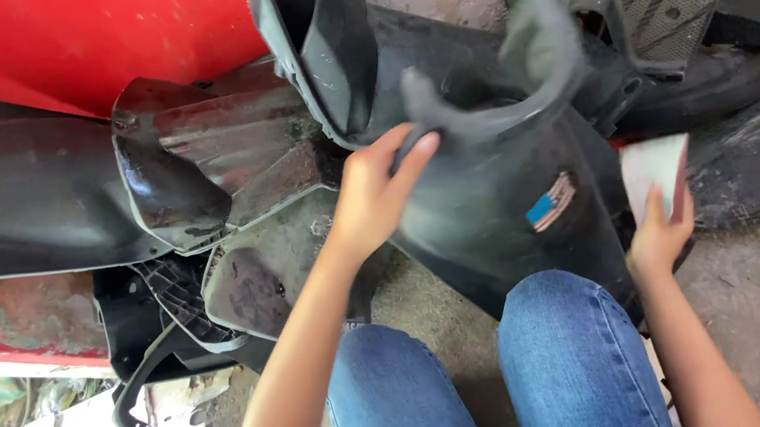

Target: The person sits on the floor and uses a sanding block to smooth the surface of a black plastic motorcycle part. They hold the part steady with one hand while sanding the curved surface with the other, moving the block back and forth across the material.

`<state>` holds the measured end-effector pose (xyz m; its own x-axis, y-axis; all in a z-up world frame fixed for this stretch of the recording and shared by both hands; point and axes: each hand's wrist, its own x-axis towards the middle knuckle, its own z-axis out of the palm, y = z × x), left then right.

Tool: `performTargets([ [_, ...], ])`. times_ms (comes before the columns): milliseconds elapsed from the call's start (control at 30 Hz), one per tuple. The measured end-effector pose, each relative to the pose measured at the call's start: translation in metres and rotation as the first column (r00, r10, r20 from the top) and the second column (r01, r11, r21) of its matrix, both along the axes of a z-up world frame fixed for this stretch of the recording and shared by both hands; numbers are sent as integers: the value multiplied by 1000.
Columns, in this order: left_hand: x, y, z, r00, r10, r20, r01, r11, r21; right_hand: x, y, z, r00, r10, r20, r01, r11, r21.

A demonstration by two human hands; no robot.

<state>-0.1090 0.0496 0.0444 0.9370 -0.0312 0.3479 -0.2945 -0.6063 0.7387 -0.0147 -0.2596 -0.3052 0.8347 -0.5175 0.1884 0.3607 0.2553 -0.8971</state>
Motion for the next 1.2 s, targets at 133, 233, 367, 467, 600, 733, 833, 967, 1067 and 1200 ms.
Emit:
performTargets([
  [133,-47,31,-5,992,121,14,-122,992,42,-15,-68,-277,923,38,-382,-80,992,-95],
  [233,-86,50,0,979,203,-10,-202,979,29,-34,-82,-359,722,-10,-691,-292,902,-318],
  [367,-137,104,-19,914,406,-22,-406,914,5,-24,-84,-385,631,-1,-776,-594,643,-484],
  [467,-196,178,-60,864,502,49,-474,840,-263,-28,-87,-290,610,62,-790,-503,800,-326],
  [600,-260,252,-104,820,491,295,-219,745,-630,-15,-44,-72,933,212,-292,-177,974,140],
  [733,-274,256,-110,753,548,364,-127,663,-737,3,-37,46,957,241,-162,-230,970,83],
  [833,-284,272,-137,706,632,320,-98,534,-840,32,-22,82,955,271,-121,-272,962,7],
  [967,-299,268,-154,693,671,266,-100,454,-885,73,15,67,953,235,-191,-260,959,-115],
  [1067,-314,253,-162,690,684,237,-125,434,-892,97,36,62,954,297,-27,-297,935,-195],
  [1200,-314,232,-162,641,724,254,-141,436,-889,128,52,97,911,404,86,-381,903,-199],
])
